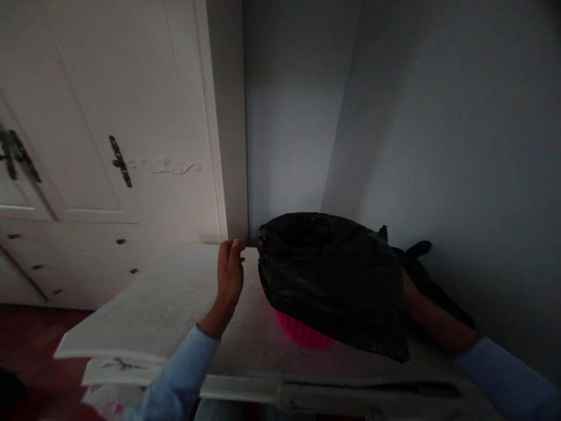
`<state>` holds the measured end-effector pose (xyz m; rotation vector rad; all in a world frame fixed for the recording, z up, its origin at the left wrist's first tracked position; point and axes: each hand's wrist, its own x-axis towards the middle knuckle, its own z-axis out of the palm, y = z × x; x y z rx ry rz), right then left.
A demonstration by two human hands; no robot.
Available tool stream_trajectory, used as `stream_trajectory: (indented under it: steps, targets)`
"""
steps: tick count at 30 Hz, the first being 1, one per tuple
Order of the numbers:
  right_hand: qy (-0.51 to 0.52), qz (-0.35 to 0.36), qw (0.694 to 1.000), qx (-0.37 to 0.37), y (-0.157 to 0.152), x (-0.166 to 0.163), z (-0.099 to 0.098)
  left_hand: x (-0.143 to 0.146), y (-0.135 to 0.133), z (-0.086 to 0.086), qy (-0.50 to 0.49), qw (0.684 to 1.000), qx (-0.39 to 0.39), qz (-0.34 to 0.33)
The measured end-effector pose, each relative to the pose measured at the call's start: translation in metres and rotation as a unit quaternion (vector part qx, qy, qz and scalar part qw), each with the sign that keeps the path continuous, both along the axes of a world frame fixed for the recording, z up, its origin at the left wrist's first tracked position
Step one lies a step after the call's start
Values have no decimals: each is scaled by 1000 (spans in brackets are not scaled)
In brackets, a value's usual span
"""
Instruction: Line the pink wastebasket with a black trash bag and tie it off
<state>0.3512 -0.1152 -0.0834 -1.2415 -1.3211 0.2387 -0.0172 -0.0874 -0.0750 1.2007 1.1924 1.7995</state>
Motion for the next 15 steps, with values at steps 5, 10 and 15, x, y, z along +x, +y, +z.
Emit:
stream_trajectory:
  steps: [5,10,15]
  targets:
    - [41,-135,986,91,-58,-14,10,10,-72,-17,220,927,296,63]
    - [-405,65,893,186,-100,-36,-17,29,-98,-52,414,854,308,-71]
    - [-535,124,825,132,-104,-21,-24,15,-105,-46,435,851,287,-57]
